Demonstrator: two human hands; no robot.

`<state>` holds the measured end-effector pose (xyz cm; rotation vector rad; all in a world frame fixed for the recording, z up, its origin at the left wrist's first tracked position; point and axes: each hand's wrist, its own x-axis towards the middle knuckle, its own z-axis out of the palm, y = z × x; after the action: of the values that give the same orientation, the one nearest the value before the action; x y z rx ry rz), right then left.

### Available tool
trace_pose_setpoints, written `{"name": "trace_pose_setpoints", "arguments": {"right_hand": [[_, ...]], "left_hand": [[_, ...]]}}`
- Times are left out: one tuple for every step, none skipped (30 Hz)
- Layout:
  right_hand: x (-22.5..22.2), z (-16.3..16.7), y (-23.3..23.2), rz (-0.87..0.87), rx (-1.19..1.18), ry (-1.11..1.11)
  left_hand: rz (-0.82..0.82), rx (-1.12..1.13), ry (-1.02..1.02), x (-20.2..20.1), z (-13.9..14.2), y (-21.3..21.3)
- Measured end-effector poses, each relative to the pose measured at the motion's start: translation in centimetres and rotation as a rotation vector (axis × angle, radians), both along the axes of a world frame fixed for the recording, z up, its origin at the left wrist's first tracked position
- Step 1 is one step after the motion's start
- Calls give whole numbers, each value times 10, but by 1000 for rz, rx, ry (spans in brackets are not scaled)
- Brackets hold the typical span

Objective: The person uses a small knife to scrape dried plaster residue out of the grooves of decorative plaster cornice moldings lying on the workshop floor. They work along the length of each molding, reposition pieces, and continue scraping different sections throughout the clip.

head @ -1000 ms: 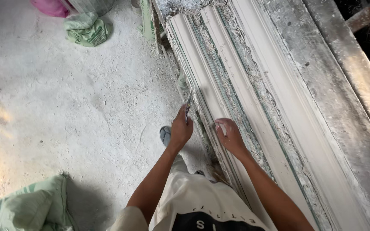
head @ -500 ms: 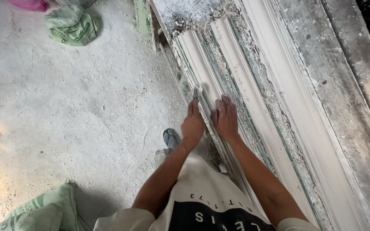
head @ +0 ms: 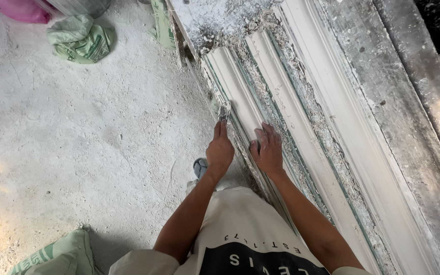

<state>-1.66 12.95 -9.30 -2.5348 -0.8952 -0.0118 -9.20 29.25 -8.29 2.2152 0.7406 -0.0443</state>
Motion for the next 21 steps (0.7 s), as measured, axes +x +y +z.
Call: {"name": "trace_pose_setpoints", "arguments": {"right_hand": [[0,0,0,-2,-14,10],[0,0,-1,1,2,0],[0,0,-1,7,20,-12],[0,1,-1,14,38,-19],[0,1,0,22,40,-22],[0,1,0,29,42,-29],[0,2,0,35,44,-34],[-1,2,0,19,33,-19],[-1,2,1,4,15,-3],[-1,2,1,-3,-1,8],[-1,3,2,8,13,0],[-1,3,2,11,30,-7],[0,3,3,12,43,-15],[0,4,3,14,44,-16],[0,4,4,15,46,-19],[0,5,4,12,46,-23],[0,5,4,11,49,-25],[0,6,4,11,51,-26],[-1,7,4,12,48,-23],[-1,7,4,3,38,-12],[-1,8,4,-3,30,-7]], "left_hand": [[0,21,-18,2,1,4],[-20,20,-11,4,1,7],[-37,22,-5,5,2,9],[-54,22,4,7,3,12],[-36,-19,60,9,3,14],[-20,-61,114,11,2,18],[-5,-102,168,12,0,19],[2,-23,82,12,-1,21],[11,50,-4,12,-3,22],[30,124,-93,12,-4,22],[9,92,-23,14,-5,25],[-17,61,47,15,-6,25],[-46,28,117,17,-6,28],[-52,38,120,20,-5,30],[-60,48,121,24,-3,33],[-71,57,121,29,-3,37],[-51,93,124,36,-2,43],[-30,127,128,44,-1,51],[14,116,73,50,1,57],[62,104,21,56,3,62],[37,113,58,59,4,65]]}}
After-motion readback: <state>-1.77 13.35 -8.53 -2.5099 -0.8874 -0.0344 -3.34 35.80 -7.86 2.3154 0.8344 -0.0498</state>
